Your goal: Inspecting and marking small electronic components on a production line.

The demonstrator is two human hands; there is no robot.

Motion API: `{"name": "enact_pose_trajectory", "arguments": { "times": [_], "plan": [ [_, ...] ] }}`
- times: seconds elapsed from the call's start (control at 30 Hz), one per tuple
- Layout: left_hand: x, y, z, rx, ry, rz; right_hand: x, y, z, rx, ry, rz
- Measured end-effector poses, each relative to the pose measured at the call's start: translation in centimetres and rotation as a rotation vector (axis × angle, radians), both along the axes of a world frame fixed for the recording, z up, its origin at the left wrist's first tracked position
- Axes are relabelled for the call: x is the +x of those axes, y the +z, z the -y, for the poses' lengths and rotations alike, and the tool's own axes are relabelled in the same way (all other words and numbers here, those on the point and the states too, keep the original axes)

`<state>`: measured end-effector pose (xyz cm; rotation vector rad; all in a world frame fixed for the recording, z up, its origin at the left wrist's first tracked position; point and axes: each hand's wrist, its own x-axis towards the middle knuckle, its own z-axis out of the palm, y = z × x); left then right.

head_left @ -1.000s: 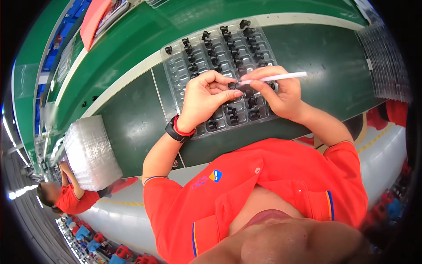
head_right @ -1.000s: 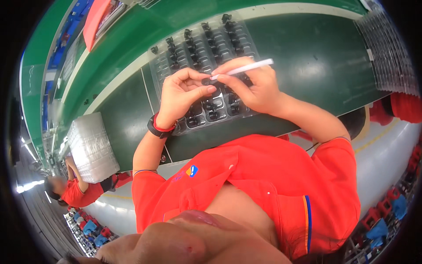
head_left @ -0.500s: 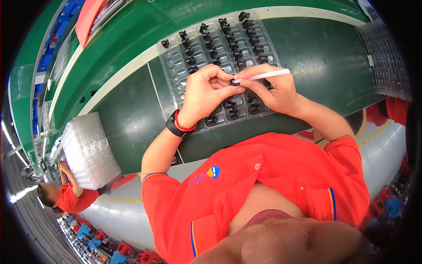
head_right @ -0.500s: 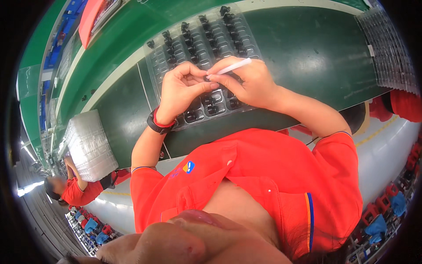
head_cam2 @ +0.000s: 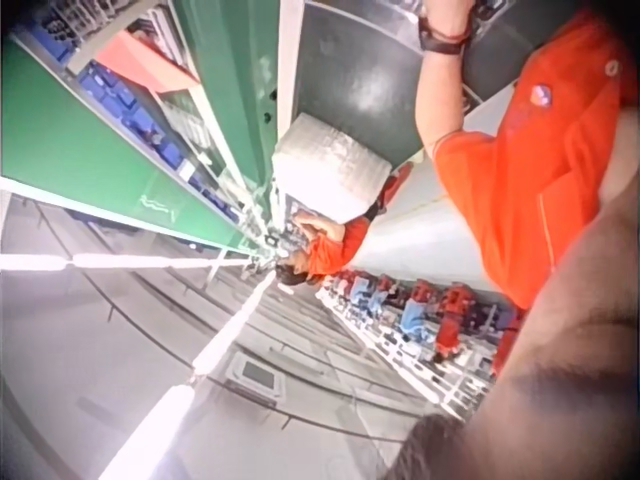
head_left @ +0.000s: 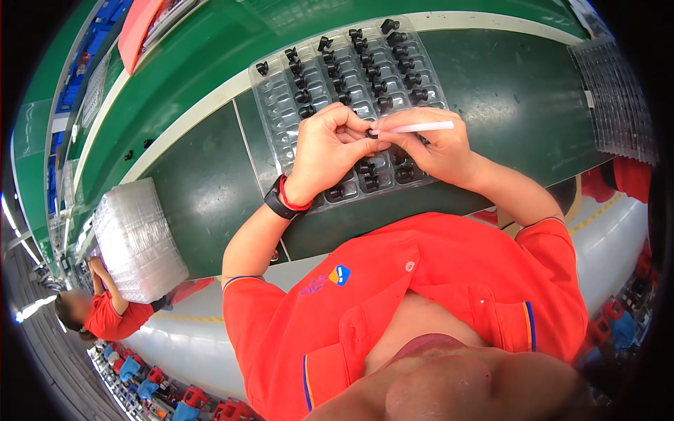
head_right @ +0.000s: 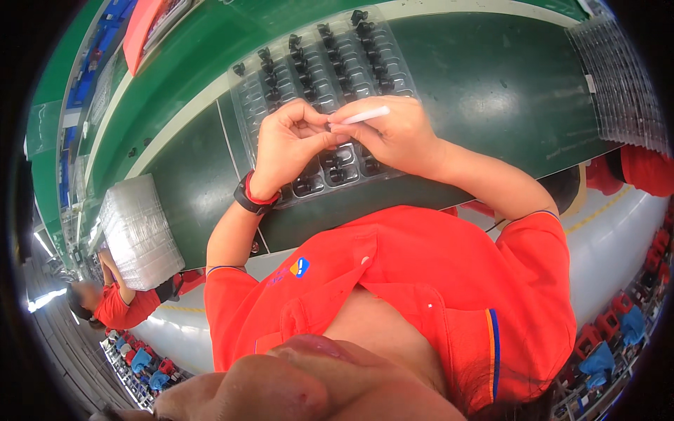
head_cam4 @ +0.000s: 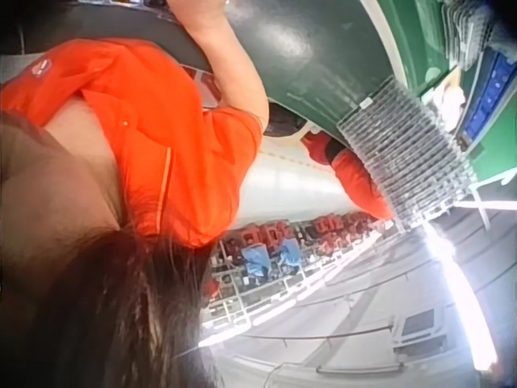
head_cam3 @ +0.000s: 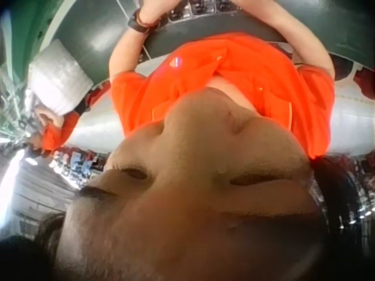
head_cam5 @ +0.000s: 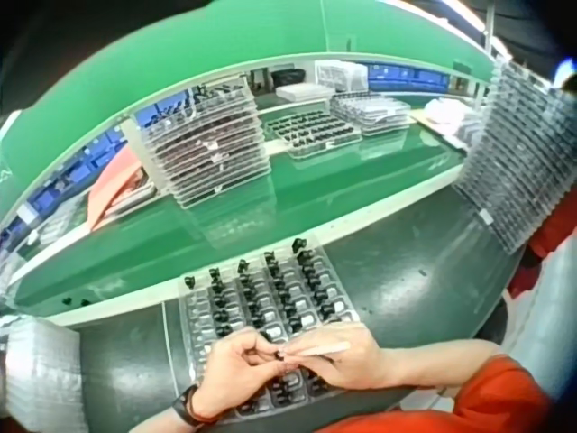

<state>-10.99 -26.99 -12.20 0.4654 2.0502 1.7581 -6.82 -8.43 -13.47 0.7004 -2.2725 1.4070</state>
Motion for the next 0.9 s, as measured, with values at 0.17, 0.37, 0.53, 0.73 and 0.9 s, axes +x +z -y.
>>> {"name": "enact_pose_trajectory", "arguments": {
  "times": [0.17,0.37,0.53,0.73,0.9],
  "plan": [
    [0.2,0.3,0.1,0.003,0.040,0.037,0.1,0.3,0.0,-0.023,0.015,-0.017],
    [-2.9,2.4,3.0,-0.130,0.218,-0.490,0.1,1.1,-1.2,-0.139,0.030,-0.001],
    [-7.0,2.9,6.8,-0.423,0.421,-0.917,0.0,0.7,-1.2,-0.116,0.049,-0.034],
    [-8.7,1.2,8.5,-0.599,0.294,-1.074,-0.1,1.0,-1.1,-0.083,0.046,-0.025],
    [-8.9,0.4,8.8,-0.735,0.188,-1.177,-0.3,1.2,-0.9,-0.083,0.061,-0.030]
  ]
}}
